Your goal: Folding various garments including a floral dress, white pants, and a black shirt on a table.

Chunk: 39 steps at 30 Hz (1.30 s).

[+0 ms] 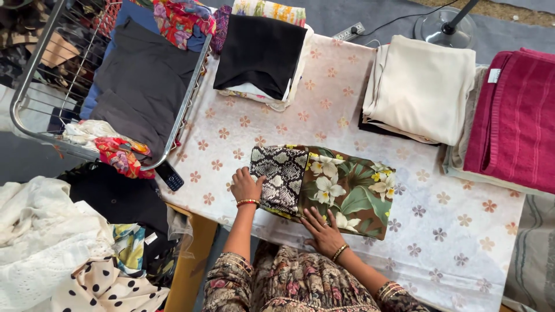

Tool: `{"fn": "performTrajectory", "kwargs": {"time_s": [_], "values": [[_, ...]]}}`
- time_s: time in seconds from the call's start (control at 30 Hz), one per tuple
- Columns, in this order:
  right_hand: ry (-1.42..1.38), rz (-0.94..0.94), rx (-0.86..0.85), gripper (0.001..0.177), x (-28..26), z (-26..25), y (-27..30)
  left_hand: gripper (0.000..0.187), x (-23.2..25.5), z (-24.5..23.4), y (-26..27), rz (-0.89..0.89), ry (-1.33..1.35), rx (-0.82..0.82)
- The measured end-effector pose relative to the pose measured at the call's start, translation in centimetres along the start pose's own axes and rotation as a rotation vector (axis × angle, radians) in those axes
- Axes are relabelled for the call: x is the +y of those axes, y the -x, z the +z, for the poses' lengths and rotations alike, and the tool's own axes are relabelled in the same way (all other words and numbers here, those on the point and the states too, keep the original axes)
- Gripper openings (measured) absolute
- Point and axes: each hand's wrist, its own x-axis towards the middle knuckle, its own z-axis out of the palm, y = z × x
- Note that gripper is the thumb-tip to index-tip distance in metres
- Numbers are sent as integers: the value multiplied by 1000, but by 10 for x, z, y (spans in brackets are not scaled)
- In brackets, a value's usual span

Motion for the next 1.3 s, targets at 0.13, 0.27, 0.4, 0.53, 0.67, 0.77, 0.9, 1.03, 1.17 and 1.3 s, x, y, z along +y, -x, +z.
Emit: {"fn": "performTrajectory", "kwargs": {"time_s": [0.13, 0.27, 0.4, 0.53, 0.67, 0.77, 0.9, 1.03, 1.17, 1.3], "values": [[22, 2, -56, 81, 1, 5, 3, 70, -30, 44, -11, 170, 80, 21], [24, -49, 63, 74, 8, 11, -2, 72, -26, 23, -23, 79, 303, -139], [-584, 127, 247, 70, -2, 14, -33, 65, -26, 22, -25, -40, 640, -132], [-1198, 237, 58, 86, -5, 30, -53, 54, -23, 14, -27, -73, 1091, -386], [-1488, 201, -17, 80, 21, 40, -43, 58, 26, -29, -4, -28, 1285, -481], [-1828, 462, 259, 65, 64, 10, -14, 70, 76, -6, 28, 226, 1289, -470], [-2012, 583, 433, 56, 118, -34, 23, 71, 178, -12, 107, 531, 950, -253], [-2064, 754, 639, 57, 178, 0, 51, 83, 239, 26, 165, 328, 621, -609], [-1254, 1000, 571, 52, 187, 11, 51, 86, 237, 94, 185, 664, 677, -424], [-1185, 968, 610, 44, 186, 6, 54, 73, 226, 46, 183, 582, 776, -522]]}}
